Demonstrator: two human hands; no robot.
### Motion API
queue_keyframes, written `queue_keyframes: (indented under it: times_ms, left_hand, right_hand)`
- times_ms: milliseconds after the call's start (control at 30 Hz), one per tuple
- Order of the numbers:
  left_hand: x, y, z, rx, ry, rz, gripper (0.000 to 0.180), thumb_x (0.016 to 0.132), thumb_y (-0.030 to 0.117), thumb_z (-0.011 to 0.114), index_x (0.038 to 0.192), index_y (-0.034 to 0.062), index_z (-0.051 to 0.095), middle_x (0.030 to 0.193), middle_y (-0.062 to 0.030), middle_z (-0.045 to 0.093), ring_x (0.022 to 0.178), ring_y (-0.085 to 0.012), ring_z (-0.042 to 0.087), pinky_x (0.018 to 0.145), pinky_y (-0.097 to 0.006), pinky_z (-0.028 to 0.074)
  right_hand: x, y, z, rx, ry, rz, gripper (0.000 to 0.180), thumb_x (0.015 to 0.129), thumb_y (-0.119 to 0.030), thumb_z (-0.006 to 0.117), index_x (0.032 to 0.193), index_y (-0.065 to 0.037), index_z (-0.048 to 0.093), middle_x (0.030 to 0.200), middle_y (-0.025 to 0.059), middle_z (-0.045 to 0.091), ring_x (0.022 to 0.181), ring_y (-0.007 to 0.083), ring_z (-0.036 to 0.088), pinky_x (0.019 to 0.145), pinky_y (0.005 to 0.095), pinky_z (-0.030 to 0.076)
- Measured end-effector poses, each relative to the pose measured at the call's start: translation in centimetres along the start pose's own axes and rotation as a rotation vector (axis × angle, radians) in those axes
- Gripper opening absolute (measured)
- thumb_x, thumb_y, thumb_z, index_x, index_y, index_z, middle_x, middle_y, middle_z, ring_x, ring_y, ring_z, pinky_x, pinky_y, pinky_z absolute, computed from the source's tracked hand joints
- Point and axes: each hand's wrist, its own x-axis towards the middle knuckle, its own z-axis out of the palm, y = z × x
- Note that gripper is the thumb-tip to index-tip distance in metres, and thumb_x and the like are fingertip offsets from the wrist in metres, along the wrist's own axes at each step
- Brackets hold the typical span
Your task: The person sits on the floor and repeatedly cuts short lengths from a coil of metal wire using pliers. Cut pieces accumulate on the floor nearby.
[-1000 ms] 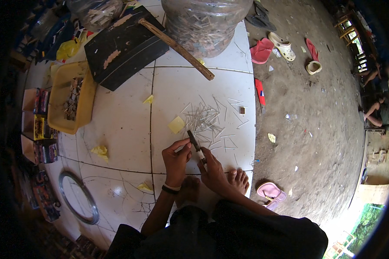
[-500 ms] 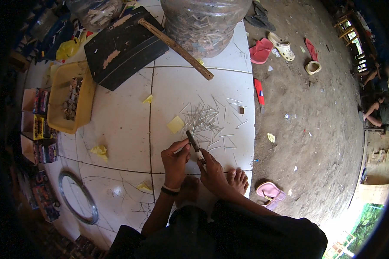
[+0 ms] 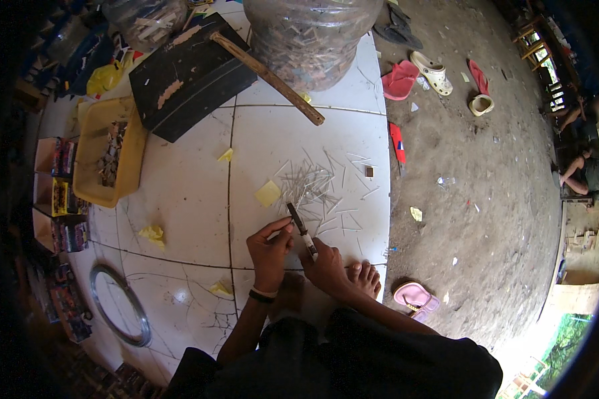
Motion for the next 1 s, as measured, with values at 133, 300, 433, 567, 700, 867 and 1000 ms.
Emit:
queue_keyframes:
  times_ms: [133, 300, 433, 567, 700, 867, 1000]
  left_hand:
    - [0.1, 0.1, 0.0, 0.031, 0.009, 0.033, 0.017, 0.093, 0.005, 0.074, 0.108, -0.0026, 0.076, 0.078, -0.0020, 0.068, 0.062, -0.0080, 0.058, 0.056, -0.022, 0.045]
    - [0.2, 0.3, -0.5, 0.040, 0.020, 0.023, 0.017, 0.093, 0.005, 0.073, 0.108, -0.0031, 0.076, 0.079, -0.0027, 0.069, 0.062, -0.0085, 0.060, 0.056, -0.022, 0.046]
    - [0.6, 0.6, -0.5, 0.024, 0.029, 0.053, 0.016, 0.093, 0.005, 0.073, 0.107, -0.0040, 0.076, 0.079, -0.0037, 0.069, 0.062, -0.0098, 0.061, 0.055, -0.023, 0.047]
    - [1.0, 0.8, -0.4, 0.005, 0.038, 0.074, 0.016, 0.093, 0.004, 0.072, 0.106, -0.0043, 0.076, 0.080, -0.0046, 0.070, 0.063, -0.0100, 0.062, 0.056, -0.023, 0.048]
    - [1.1, 0.9, -0.3, 0.004, 0.041, 0.078, 0.017, 0.093, 0.003, 0.072, 0.107, -0.0041, 0.076, 0.082, -0.0059, 0.072, 0.063, -0.0094, 0.063, 0.058, -0.023, 0.050]
    - [1.9, 1.2, 0.2, 0.189, -0.085, 0.187, 0.016, 0.092, 0.001, 0.072, 0.106, -0.0030, 0.077, 0.085, -0.0061, 0.073, 0.063, -0.0084, 0.064, 0.059, -0.022, 0.051]
    - [2.2, 1.6, 0.4, 0.224, -0.096, 0.184, 0.017, 0.093, 0.004, 0.072, 0.108, -0.0025, 0.077, 0.075, -0.0038, 0.069, 0.064, -0.0071, 0.061, 0.058, -0.021, 0.047]
  right_hand:
    - [0.3, 0.0, 0.3, 0.024, -0.028, 0.061, 0.032, 0.092, -0.022, 0.068, 0.114, -0.001, 0.061, 0.092, 0.0284, 0.069, 0.094, 0.0551, 0.063, 0.085, 0.0610, 0.049]
    - [0.1, -0.4, -0.5, 0.133, 0.030, 0.031, 0.036, 0.098, -0.019, 0.063, 0.126, 0.002, 0.055, 0.103, 0.0298, 0.068, 0.102, 0.0512, 0.064, 0.086, 0.0529, 0.051]
    - [-0.8, -0.1, -1.3, 0.175, 0.023, -0.170, 0.040, 0.101, -0.016, 0.060, 0.135, 0.004, 0.050, 0.111, 0.0293, 0.067, 0.107, 0.0474, 0.066, 0.090, 0.0490, 0.050]
    - [-1.2, 0.1, -1.2, 0.177, -0.030, -0.216, 0.049, 0.100, -0.015, 0.062, 0.142, 0.004, 0.045, 0.118, 0.0313, 0.063, 0.110, 0.0463, 0.064, 0.092, 0.0507, 0.050]
    - [-1.3, -0.5, -1.3, 0.128, -0.005, -0.183, 0.044, 0.100, -0.012, 0.061, 0.138, 0.003, 0.047, 0.117, 0.0315, 0.063, 0.108, 0.0468, 0.064, 0.089, 0.0508, 0.050]
    - [-0.9, -1.7, -1.8, 0.164, 0.088, 0.013, 0.040, 0.102, -0.016, 0.060, 0.136, 0.000, 0.048, 0.110, 0.0272, 0.068, 0.108, 0.0479, 0.064, 0.089, 0.0522, 0.048]
    - [-0.8, -1.8, -1.6, 0.168, 0.133, -0.032, 0.038, 0.102, -0.017, 0.059, 0.135, -0.001, 0.048, 0.108, 0.0266, 0.068, 0.106, 0.0467, 0.064, 0.088, 0.0519, 0.049]
